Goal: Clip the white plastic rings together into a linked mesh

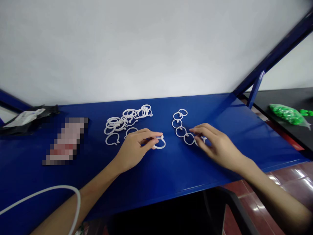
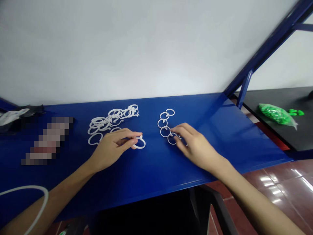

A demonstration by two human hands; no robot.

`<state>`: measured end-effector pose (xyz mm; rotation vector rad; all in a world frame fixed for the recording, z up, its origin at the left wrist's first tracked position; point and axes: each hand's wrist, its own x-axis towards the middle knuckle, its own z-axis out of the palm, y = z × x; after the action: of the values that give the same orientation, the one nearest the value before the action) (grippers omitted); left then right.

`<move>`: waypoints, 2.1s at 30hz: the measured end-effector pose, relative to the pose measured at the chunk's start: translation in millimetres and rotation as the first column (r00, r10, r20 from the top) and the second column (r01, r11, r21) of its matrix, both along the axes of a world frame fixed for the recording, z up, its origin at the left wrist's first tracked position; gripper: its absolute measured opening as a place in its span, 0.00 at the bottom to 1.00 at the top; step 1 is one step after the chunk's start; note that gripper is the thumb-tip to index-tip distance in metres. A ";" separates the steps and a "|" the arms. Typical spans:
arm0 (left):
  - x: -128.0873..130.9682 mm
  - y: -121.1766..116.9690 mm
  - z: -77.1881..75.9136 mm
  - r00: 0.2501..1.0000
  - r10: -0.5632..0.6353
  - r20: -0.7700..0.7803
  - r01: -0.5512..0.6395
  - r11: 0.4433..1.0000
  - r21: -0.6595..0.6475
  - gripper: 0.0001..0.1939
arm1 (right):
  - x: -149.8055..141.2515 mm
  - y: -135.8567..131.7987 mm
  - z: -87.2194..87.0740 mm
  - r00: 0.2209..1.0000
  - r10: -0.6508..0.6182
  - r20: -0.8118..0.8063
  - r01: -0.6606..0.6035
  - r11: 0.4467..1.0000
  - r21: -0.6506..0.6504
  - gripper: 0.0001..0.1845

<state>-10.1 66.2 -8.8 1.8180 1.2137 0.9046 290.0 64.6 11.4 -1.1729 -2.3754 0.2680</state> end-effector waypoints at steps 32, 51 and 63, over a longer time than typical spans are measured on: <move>-70.5 44.3 -17.8 0.593 0.123 -0.796 0.311 0.877 0.367 0.23 | 101.8 25.1 -23.7 0.997 -0.070 0.045 0.074 0.992 -0.101 0.10; -65.5 44.8 -21.0 0.635 0.150 -0.758 0.266 0.879 0.396 0.18 | 105.2 32.5 -31.4 0.994 -0.048 0.095 0.046 0.999 0.028 0.09; -30.0 23.8 -8.0 0.878 0.158 -0.452 -0.069 0.976 0.208 0.09 | -28.7 6.8 2.9 0.979 0.184 -0.089 -0.173 0.978 0.119 0.10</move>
<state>-40.1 90.0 -16.8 2.2191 1.5901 0.6758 261.3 71.4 14.3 -0.8762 -2.3780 0.2445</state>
